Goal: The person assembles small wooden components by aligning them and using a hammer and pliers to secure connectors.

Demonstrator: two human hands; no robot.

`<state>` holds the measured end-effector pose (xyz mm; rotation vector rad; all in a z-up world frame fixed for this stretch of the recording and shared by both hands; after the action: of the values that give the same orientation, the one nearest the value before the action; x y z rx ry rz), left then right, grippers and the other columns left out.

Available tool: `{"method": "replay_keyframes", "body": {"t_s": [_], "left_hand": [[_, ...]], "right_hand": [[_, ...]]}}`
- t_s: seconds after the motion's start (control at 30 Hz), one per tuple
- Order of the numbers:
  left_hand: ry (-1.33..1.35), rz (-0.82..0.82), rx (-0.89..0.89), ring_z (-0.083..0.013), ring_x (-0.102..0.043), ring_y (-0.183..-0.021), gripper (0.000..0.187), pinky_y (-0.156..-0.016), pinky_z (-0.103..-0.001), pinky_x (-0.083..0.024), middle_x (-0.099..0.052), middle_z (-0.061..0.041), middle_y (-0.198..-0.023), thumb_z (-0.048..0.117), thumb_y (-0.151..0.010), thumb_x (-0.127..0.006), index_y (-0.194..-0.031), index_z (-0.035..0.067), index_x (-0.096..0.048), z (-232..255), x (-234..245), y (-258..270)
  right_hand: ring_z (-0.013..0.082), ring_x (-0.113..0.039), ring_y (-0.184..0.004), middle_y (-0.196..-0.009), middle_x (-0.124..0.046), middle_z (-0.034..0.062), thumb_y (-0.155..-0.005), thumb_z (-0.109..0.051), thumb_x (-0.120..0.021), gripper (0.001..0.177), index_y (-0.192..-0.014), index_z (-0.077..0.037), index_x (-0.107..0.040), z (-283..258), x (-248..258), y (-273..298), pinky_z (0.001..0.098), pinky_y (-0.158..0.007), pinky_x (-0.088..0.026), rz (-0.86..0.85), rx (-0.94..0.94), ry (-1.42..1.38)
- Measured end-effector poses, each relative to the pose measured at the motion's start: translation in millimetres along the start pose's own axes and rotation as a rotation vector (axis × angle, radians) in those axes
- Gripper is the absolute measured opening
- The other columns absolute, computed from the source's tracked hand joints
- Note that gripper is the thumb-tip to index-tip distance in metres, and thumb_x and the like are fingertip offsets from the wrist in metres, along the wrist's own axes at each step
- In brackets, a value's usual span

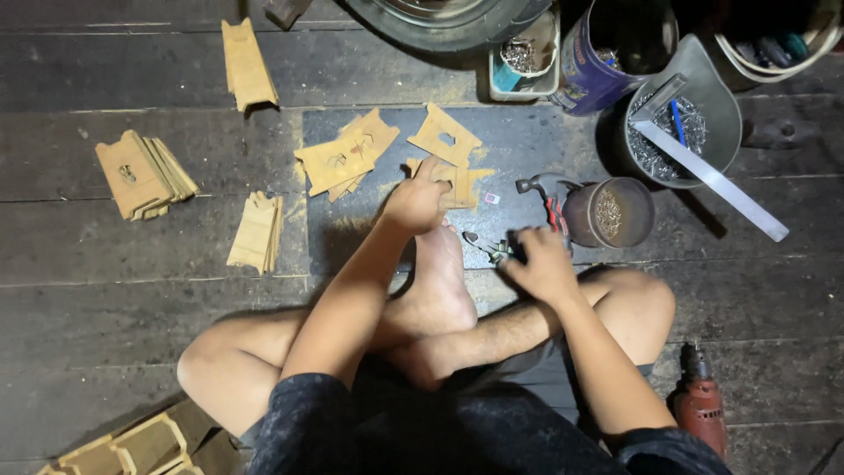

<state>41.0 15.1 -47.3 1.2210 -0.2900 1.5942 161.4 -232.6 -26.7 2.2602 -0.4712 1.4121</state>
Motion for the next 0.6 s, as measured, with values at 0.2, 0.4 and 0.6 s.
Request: {"method": "replay_keyframes", "body": {"t_s": [0.2,0.4,0.6], "left_hand": [[-0.006,-0.018,0.029,-0.0558,-0.071,-0.109,0.045,-0.105,-0.059,-0.059,-0.02,-0.008,-0.172,0.021,-0.09,-0.075,-0.135,0.02,-0.073,10,13,9],[0.025,-0.041,0.047,-0.0579,-0.069,-0.111,0.047,-0.106,-0.061,-0.057,-0.019,-0.007,-0.172,0.021,-0.091,-0.077,-0.138,0.018,-0.071,14,20,15],[0.026,-0.049,0.057,-0.0572,-0.069,-0.111,0.048,-0.105,-0.061,-0.058,-0.018,-0.003,-0.172,0.022,-0.091,-0.077,-0.138,0.022,-0.071,3,3,3]], "right_hand": [[0.0518,-0.064,-0.105,-0.114,-0.06,0.0273,-0.089,-0.024,-0.079,0.046,-0.126,-0.001,-0.062,38,-2,-29,0.0577,-0.086,-0.058,0.175,-0.178,0.199],[0.0591,-0.065,-0.11,-0.123,-0.062,0.0361,-0.088,-0.007,-0.065,0.05,-0.133,-0.003,-0.043,53,-5,-42,0.0626,-0.094,-0.056,-0.039,-0.345,0.11],[0.0458,-0.068,-0.069,-0.089,-0.063,0.0296,-0.07,-0.005,-0.069,0.051,-0.12,0.002,-0.058,102,-47,-60,0.0574,-0.032,-0.052,0.124,-0.606,-0.826]]}}
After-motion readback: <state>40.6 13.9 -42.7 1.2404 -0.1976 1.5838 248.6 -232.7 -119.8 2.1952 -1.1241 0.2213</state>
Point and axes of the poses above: each hand's wrist, its own y-axis away from the middle knuckle, its own x-axis out of the back of the hand, z = x × y, the point moved 4 cm from there along -y, towards the middle knuckle
